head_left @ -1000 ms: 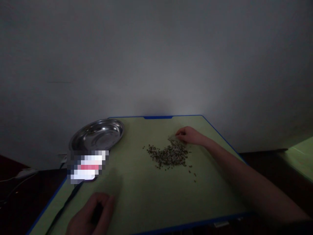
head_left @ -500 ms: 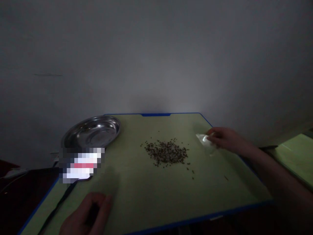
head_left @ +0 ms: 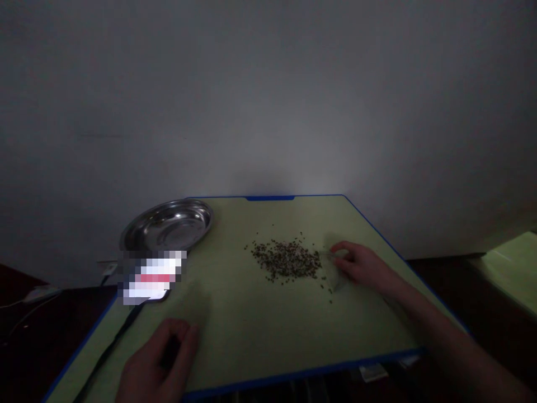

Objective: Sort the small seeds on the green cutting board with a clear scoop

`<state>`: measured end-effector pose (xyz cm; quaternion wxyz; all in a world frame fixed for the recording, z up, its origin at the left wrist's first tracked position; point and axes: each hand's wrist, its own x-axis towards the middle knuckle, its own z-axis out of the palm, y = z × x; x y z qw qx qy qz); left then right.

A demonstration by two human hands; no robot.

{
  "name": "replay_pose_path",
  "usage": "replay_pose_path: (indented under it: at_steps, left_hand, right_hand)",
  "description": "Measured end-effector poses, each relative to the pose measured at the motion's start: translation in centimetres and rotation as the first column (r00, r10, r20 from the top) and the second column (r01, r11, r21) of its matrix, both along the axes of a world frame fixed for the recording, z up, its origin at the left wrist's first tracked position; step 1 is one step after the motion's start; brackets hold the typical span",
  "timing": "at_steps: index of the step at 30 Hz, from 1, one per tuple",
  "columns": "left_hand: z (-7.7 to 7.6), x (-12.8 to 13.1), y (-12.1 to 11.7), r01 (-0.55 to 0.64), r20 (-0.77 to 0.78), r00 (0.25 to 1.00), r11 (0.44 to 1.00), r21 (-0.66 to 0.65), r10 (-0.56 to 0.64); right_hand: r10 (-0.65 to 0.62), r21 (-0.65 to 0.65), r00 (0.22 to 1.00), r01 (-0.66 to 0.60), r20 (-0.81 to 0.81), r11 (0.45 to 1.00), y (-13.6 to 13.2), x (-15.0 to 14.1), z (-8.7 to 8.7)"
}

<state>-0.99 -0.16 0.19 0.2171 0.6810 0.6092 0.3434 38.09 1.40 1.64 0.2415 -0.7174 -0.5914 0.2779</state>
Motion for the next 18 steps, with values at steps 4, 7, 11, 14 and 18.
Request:
replay_pose_path:
  at_steps: [4,7,11,14,18]
  left_hand:
    - [0.1,-0.3,0.0,0.018,-0.009,1.0,1.0,-0.023,-0.018]
    - [0.3,-0.3,-0.1,0.03,-0.015,0.999,0.999,-0.031,-0.03]
    - [0.2,-0.3,-0.2,0.032,-0.008,0.999,0.999,-0.036,-0.033]
    - [0.2,-0.2,-0.3,0.026,0.002,1.0,0.999,-0.043,-0.026]
    - [0.2,-0.1,-0.4,0.009,0.016,1.0,0.997,-0.073,-0.008]
  right_hand:
    - [0.079,0.069,0.994,-0.084,0.074,0.994,4.3,-3.3,1.1]
    - [0.121,0.115,0.984,-0.136,0.133,0.984,6.2,-5.3,1.9]
    - [0.176,0.173,0.964,-0.211,0.198,0.962,7.8,-7.2,2.7]
    - [0.204,0.217,0.948,-0.258,0.246,0.941,8.5,-7.6,3.5]
    - [0.203,0.256,0.936,-0.279,0.287,0.925,8.5,-7.9,4.7]
